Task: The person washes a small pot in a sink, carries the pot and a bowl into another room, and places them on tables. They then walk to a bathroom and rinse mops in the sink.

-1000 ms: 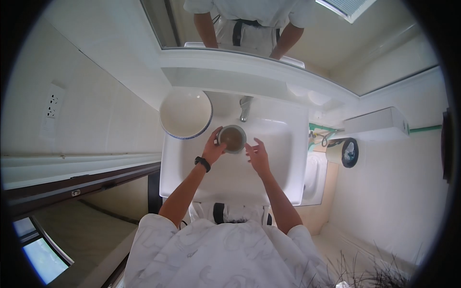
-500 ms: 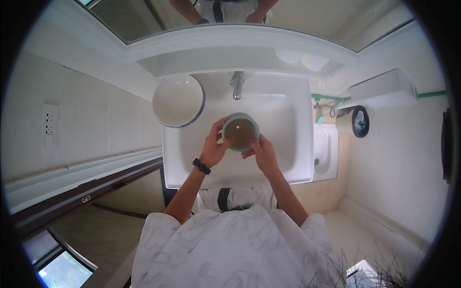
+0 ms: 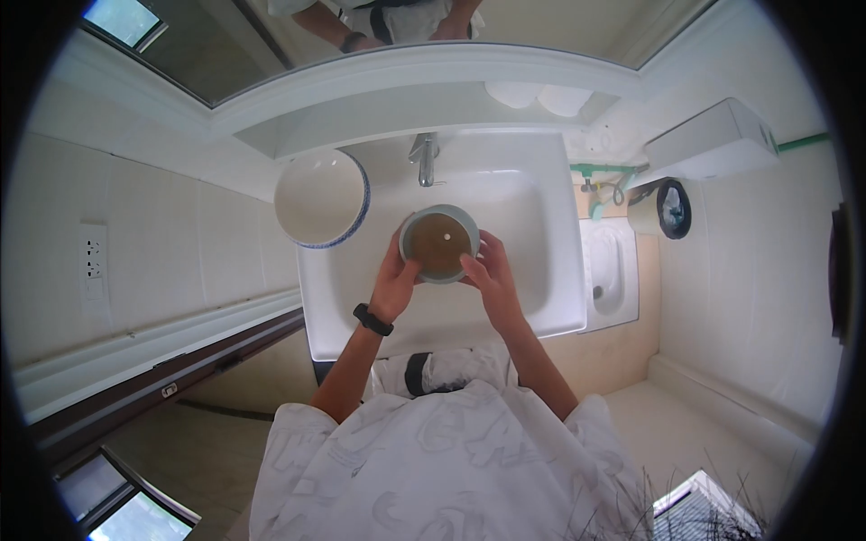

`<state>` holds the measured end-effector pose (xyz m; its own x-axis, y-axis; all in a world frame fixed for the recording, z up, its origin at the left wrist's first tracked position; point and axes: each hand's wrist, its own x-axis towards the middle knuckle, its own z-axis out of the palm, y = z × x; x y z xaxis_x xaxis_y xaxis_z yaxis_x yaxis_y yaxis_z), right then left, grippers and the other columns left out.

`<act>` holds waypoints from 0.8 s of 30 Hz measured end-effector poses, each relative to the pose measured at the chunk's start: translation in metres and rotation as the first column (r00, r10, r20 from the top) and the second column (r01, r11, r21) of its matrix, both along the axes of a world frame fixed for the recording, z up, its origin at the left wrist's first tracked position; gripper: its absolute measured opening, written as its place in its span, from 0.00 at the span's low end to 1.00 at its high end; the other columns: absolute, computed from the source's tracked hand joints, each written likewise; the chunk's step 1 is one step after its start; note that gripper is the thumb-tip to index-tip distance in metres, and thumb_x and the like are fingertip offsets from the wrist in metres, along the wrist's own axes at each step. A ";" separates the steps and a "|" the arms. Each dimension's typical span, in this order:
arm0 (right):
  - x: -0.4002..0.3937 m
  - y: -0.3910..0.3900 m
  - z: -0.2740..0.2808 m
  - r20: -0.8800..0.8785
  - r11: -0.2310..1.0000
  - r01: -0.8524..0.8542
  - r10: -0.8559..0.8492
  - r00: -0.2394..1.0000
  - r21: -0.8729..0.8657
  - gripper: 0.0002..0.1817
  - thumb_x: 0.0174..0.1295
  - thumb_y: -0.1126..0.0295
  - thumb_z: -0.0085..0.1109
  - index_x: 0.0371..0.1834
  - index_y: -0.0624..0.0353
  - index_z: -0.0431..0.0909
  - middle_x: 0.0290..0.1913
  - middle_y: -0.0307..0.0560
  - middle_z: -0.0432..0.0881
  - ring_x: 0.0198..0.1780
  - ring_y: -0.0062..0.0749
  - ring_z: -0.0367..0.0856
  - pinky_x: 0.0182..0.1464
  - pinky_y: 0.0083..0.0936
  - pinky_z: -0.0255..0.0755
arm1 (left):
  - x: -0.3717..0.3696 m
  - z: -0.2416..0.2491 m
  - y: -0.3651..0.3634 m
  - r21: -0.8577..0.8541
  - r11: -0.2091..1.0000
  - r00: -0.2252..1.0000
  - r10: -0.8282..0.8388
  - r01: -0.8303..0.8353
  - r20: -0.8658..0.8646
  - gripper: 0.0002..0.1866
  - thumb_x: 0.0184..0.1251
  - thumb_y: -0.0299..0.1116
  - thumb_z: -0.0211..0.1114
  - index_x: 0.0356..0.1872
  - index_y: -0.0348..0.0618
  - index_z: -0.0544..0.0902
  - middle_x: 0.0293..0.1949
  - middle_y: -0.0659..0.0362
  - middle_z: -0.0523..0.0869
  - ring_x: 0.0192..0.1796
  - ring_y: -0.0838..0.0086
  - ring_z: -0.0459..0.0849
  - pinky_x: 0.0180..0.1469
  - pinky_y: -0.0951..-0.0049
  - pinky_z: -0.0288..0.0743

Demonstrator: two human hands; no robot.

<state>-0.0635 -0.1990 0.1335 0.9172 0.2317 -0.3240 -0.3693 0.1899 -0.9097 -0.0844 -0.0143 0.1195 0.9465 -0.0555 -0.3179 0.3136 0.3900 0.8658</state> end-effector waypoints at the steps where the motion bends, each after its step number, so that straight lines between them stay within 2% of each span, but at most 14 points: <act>1: 0.000 -0.001 -0.001 0.000 1.000 0.002 -0.002 1.000 0.001 0.30 0.70 0.62 0.58 0.70 0.61 0.59 0.62 0.54 0.73 0.62 0.31 0.74 0.51 0.27 0.79 | -0.001 0.005 -0.002 0.045 0.999 1.000 -0.003 0.002 0.026 0.34 0.69 0.18 0.46 0.77 0.44 0.53 0.72 0.53 0.64 0.73 0.67 0.65 0.69 0.64 0.70; 3: -0.001 -0.003 -0.001 -0.087 0.990 0.012 0.000 0.996 0.138 0.36 0.67 0.61 0.63 0.72 0.62 0.55 0.57 0.52 0.76 0.56 0.31 0.78 0.55 0.30 0.78 | -0.002 0.002 -0.001 0.089 0.996 0.999 -0.006 0.002 0.051 0.34 0.69 0.18 0.46 0.77 0.44 0.53 0.73 0.53 0.64 0.72 0.67 0.66 0.69 0.64 0.70; 5: -0.004 -0.005 -0.004 -0.113 0.988 0.023 -0.005 0.994 0.153 0.36 0.67 0.61 0.62 0.72 0.62 0.55 0.58 0.53 0.76 0.57 0.32 0.78 0.56 0.32 0.78 | -0.004 -0.011 0.002 0.282 0.959 0.967 -0.058 -0.015 0.248 0.32 0.73 0.22 0.49 0.77 0.43 0.54 0.71 0.52 0.67 0.71 0.68 0.68 0.67 0.65 0.70; 11: -0.008 0.001 0.001 -0.188 0.975 0.098 -0.060 0.980 0.201 0.35 0.67 0.61 0.61 0.70 0.66 0.56 0.58 0.57 0.75 0.58 0.36 0.78 0.57 0.36 0.80 | -0.008 0.029 0.000 0.388 0.921 0.988 -0.092 0.037 0.123 0.29 0.78 0.32 0.53 0.75 0.40 0.57 0.66 0.52 0.73 0.66 0.70 0.71 0.65 0.66 0.70; 15: -0.011 0.006 0.007 -0.213 0.977 0.144 -0.110 0.971 0.155 0.36 0.67 0.61 0.62 0.70 0.69 0.55 0.55 0.58 0.76 0.58 0.38 0.79 0.54 0.37 0.83 | -0.012 0.033 -0.002 0.354 0.935 0.988 -0.076 0.025 0.131 0.31 0.75 0.31 0.58 0.75 0.40 0.58 0.65 0.51 0.74 0.66 0.67 0.73 0.64 0.64 0.71; 17: -0.012 0.006 0.006 -0.213 0.980 0.152 -0.122 0.969 0.130 0.37 0.66 0.61 0.63 0.69 0.69 0.56 0.54 0.57 0.76 0.57 0.37 0.79 0.53 0.35 0.83 | -0.015 0.032 -0.005 0.617 0.730 0.890 -0.027 -0.294 0.456 0.33 0.66 0.32 0.66 0.72 0.43 0.65 0.64 0.51 0.75 0.65 0.61 0.75 0.65 0.58 0.70; 18: -0.012 0.005 0.006 -0.213 0.982 0.158 -0.133 0.968 0.105 0.37 0.66 0.61 0.64 0.69 0.69 0.56 0.53 0.57 0.77 0.55 0.37 0.80 0.52 0.34 0.83 | -0.015 0.039 -0.003 0.617 0.730 0.889 -0.029 -0.293 0.457 0.33 0.66 0.32 0.66 0.72 0.43 0.65 0.64 0.51 0.75 0.65 0.61 0.75 0.65 0.58 0.70; 19: -0.013 0.004 0.006 -0.211 0.981 0.160 -0.135 0.968 0.105 0.37 0.66 0.61 0.64 0.69 0.69 0.56 0.53 0.57 0.77 0.55 0.37 0.80 0.52 0.34 0.83 | -0.016 0.047 0.002 0.767 0.559 0.828 -0.233 -0.315 0.511 0.32 0.62 0.33 0.69 0.68 0.46 0.70 0.64 0.52 0.76 0.65 0.61 0.75 0.66 0.56 0.67; 20: -0.013 0.004 0.006 -0.197 0.985 0.156 -0.138 0.971 0.080 0.37 0.65 0.60 0.65 0.68 0.70 0.58 0.51 0.56 0.78 0.53 0.36 0.81 0.51 0.33 0.83 | -0.016 0.055 0.004 0.859 0.356 0.748 -0.437 -0.366 0.500 0.32 0.57 0.34 0.72 0.65 0.48 0.74 0.63 0.53 0.76 0.65 0.61 0.76 0.68 0.53 0.64; 21: -0.014 0.003 0.005 -0.183 0.987 0.152 -0.139 0.973 0.054 0.37 0.64 0.59 0.66 0.68 0.70 0.60 0.50 0.55 0.79 0.52 0.35 0.82 0.50 0.33 0.84 | -0.019 0.059 0.000 0.896 0.285 0.738 -0.510 -0.340 0.442 0.22 0.56 0.33 0.72 0.54 0.51 0.81 0.56 0.59 0.82 0.60 0.68 0.79 0.70 0.50 0.60; 22: -0.014 0.002 0.003 -0.182 0.987 0.151 -0.139 0.974 0.055 0.37 0.64 0.59 0.66 0.68 0.70 0.60 0.50 0.55 0.79 0.52 0.35 0.82 0.50 0.33 0.84 | -0.019 0.054 0.001 0.896 0.285 0.738 -0.509 -0.341 0.443 0.22 0.56 0.33 0.72 0.54 0.51 0.81 0.56 0.59 0.82 0.60 0.68 0.79 0.70 0.50 0.60; 24: -0.016 0.002 -0.001 -0.084 0.990 0.065 -0.076 0.994 -0.123 0.37 0.62 0.58 0.68 0.66 0.70 0.63 0.47 0.54 0.80 0.48 0.33 0.83 0.45 0.30 0.84 | -0.022 0.039 0.003 0.964 0.077 0.691 -0.683 -0.255 0.237 0.18 0.54 0.36 0.74 0.48 0.53 0.83 0.45 0.66 0.86 0.53 0.73 0.83 0.70 0.48 0.58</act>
